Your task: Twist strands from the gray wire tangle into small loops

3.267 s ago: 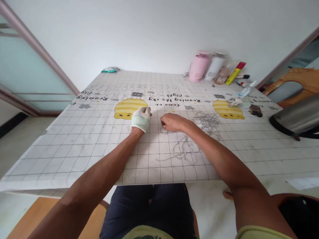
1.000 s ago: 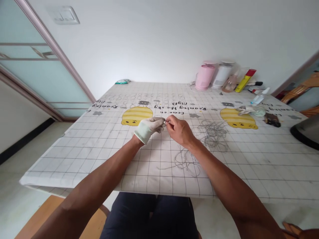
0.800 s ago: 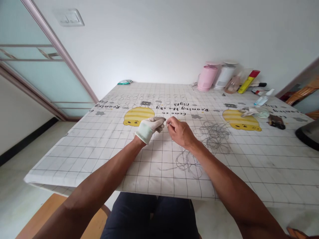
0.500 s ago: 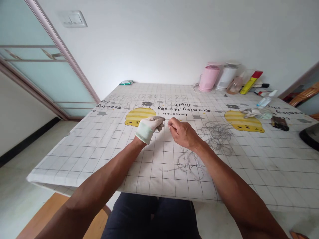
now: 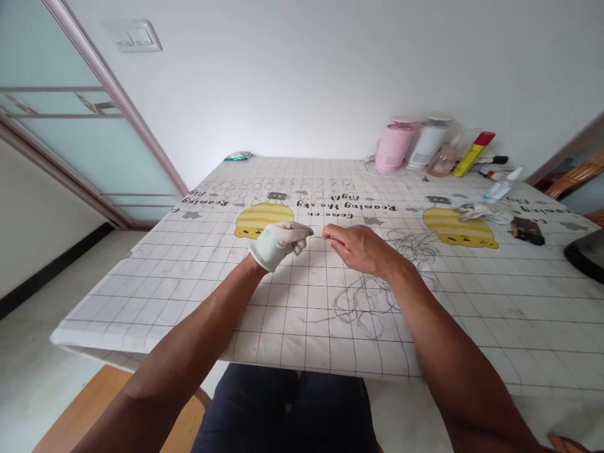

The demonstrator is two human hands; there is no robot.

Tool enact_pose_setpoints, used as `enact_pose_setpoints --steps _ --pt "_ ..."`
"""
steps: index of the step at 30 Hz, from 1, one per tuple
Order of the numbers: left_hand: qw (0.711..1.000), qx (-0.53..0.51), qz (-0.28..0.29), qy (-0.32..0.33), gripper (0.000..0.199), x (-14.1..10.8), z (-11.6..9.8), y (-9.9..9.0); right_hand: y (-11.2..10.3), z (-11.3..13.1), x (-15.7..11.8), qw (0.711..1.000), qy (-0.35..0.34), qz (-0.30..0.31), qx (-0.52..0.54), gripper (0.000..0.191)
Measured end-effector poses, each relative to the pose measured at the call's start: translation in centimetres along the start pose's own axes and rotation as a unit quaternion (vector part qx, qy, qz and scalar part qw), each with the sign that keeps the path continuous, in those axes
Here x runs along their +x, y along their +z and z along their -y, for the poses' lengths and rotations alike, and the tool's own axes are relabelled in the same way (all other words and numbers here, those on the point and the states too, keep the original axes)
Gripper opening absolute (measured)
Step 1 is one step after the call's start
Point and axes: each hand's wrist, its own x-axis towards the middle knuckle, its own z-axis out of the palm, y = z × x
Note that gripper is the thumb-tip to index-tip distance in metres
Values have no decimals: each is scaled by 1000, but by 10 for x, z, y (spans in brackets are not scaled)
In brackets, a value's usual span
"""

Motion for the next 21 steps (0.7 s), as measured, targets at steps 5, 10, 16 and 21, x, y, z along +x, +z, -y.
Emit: enact_pose_setpoints --steps 5,10,16,21 --pt "998 57 17 -11 28 0 -3 0 -7 -5 -3 1000 11 1 11 17" --pt "996 92 2 -2 27 -4 -9 5 -9 -7 -4 999 22 0 34 18" --pt "992 124 4 -3 25 -3 -7 5 -9 -6 -4 998 32 11 50 18" --pt "1000 -7 13 24 25 7 5 -2 -17 -12 -5 972 102 31 210 28"
